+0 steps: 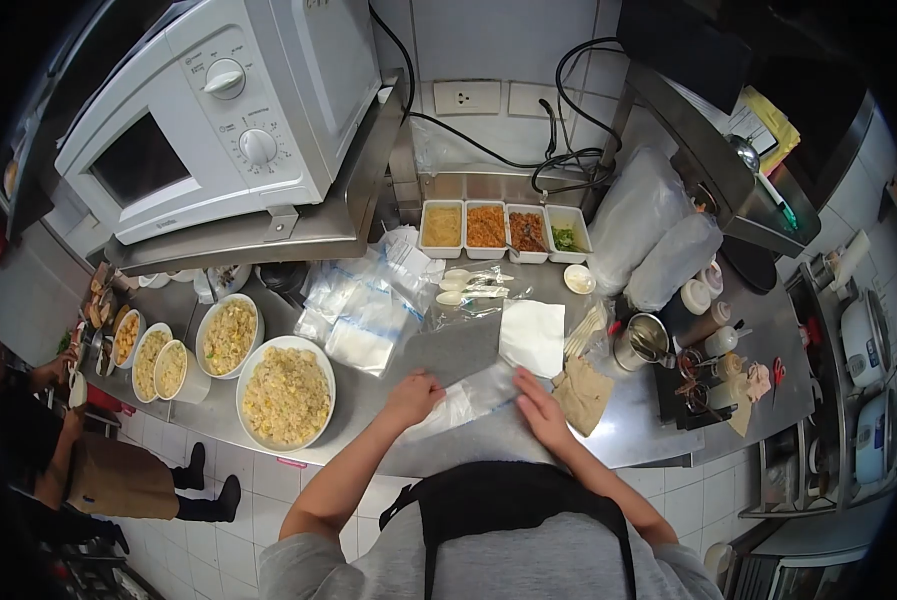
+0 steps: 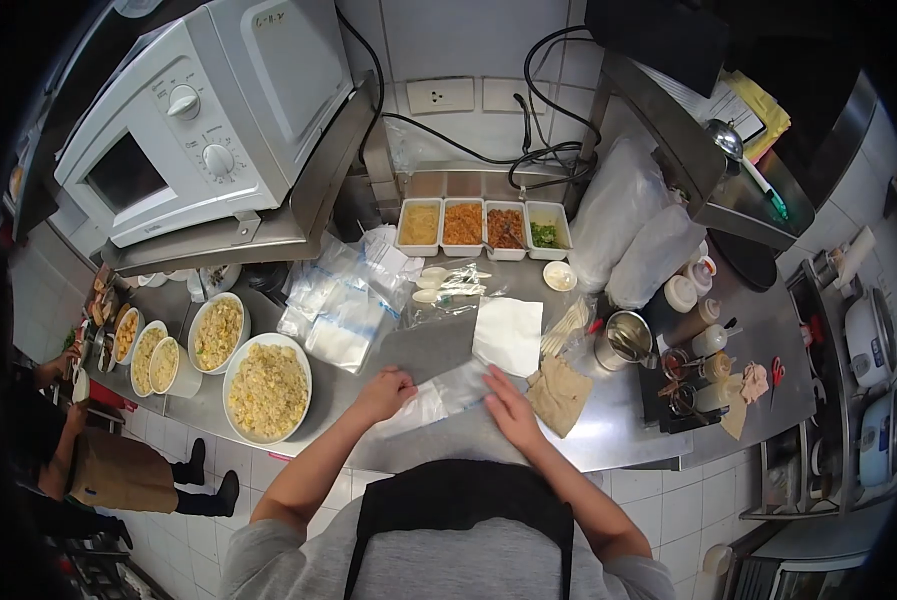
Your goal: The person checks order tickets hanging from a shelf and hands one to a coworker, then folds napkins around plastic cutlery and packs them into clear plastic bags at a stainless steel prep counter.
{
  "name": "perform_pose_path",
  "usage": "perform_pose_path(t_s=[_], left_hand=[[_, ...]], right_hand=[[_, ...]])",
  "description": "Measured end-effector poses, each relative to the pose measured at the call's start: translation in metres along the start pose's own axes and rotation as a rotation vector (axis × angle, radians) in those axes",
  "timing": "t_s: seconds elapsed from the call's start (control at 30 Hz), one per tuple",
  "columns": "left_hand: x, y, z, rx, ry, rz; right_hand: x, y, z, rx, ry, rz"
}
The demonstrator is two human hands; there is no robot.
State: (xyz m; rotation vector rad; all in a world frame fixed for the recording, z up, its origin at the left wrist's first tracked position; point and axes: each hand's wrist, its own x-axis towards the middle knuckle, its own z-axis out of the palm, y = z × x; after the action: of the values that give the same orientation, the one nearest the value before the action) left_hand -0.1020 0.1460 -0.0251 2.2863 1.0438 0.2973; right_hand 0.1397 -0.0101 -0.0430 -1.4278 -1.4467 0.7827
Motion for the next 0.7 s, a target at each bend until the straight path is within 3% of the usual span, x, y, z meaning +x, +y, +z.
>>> perform_pose_path(t_s=[0.07, 0.1, 0.23, 0.33, 0.57, 0.67, 0.7], left_hand=[[-0.009, -0.003, -0.004, -0.202, 0.014, -0.107], [-0.018, -0.002, -0.007, -0.349, 0.014, -0.185], [-0.034, 0.011, 0.019, -0.938, 0.168, -0.325], [-0.034, 0.034, 0.036, -0.986, 0.233, -0.242], [-0.028, 0.054, 0.038, -1.283, 0.515, 0.062], [-0.021, 0.038, 0.021, -1.183, -0.068, -0.007], [-0.015, 0.036, 0.018, -1.107, -0.088, 0.01]], right_hand=[[-0.018, 0.006, -0.003, 0.377, 0.096, 0.185], [-0.025, 0.006, 0.0, 0.767, 0.055, 0.35], [-0.016, -0.032, 0.022, 0.654, -0.271, 0.255], [0.009, -0.032, 0.035, 0.889, -0.361, 0.344], [0.039, -0.043, 0.03, 0.622, -0.3, 0.256], [0.039, -0.045, 0.025, 0.367, -0.355, 0.24], [0.038, -0.044, 0.025, 0.34, -0.387, 0.22]])
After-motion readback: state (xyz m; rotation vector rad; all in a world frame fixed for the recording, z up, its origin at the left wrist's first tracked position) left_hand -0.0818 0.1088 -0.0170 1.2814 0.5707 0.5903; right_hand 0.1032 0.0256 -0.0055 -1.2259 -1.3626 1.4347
